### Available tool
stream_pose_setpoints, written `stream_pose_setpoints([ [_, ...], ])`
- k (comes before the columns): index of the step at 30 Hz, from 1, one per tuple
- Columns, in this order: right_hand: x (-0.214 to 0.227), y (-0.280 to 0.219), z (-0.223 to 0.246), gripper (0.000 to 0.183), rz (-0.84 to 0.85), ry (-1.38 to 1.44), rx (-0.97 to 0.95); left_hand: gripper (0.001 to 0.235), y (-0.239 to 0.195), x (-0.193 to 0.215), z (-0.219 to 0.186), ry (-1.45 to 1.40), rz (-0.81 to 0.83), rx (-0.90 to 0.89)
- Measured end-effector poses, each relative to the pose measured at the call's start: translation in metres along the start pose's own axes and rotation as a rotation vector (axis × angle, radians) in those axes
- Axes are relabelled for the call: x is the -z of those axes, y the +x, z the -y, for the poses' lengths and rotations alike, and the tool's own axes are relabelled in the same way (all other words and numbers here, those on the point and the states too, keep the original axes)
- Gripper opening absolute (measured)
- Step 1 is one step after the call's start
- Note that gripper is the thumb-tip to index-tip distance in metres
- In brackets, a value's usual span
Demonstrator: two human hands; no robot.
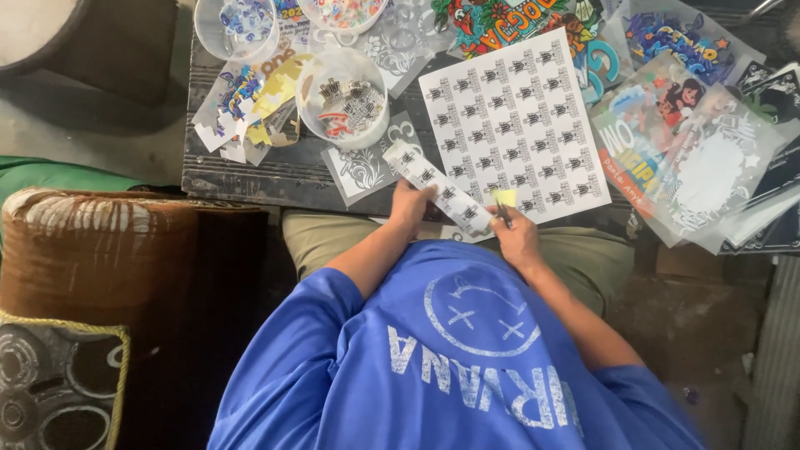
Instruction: Cutting individual stickers from a printed sheet using scissors
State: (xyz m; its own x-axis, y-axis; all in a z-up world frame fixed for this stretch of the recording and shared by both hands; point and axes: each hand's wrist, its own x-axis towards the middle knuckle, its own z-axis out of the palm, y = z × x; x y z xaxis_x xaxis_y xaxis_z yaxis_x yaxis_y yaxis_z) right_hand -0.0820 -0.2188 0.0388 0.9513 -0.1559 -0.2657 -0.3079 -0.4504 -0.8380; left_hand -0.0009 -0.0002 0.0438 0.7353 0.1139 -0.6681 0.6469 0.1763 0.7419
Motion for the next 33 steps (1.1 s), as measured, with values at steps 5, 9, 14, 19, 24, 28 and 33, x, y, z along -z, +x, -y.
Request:
stream_pose_setpoints([
  [5,0.017,0.005,-0.003,0.020,-0.113,-0.061,0.039,0.059,0.010,0.012,-0.006,-0.126,-0.040,-0.052],
  [9,0.015,0.009,-0.013,0.020,-0.114,-0.086,-0.040,0.059,0.017,0.012,0.004,-0.139,0.026,0.014],
  [14,0.013,0.008,-0.001,0.021,-0.108,-0.016,-0.134,0.049,0.010,0.000,0.021,-0.103,0.199,0.141],
  [19,0.011,0.000,0.035,0.021,-0.048,0.122,-0.183,0.052,-0.005,-0.019,0.014,0.032,0.404,0.058],
  [24,0.015,-0.005,0.044,0.020,0.034,0.130,-0.147,0.033,-0.002,-0.022,0.013,0.005,0.457,0.017],
  [28,0.010,-0.002,0.039,0.020,0.025,0.109,-0.104,0.030,-0.009,-0.021,0.000,-0.094,0.440,0.030],
  [33,0.014,-0.007,0.043,0.022,0.039,0.191,-0.107,0.021,0.005,-0.021,0.019,-0.181,0.391,0.086],
])
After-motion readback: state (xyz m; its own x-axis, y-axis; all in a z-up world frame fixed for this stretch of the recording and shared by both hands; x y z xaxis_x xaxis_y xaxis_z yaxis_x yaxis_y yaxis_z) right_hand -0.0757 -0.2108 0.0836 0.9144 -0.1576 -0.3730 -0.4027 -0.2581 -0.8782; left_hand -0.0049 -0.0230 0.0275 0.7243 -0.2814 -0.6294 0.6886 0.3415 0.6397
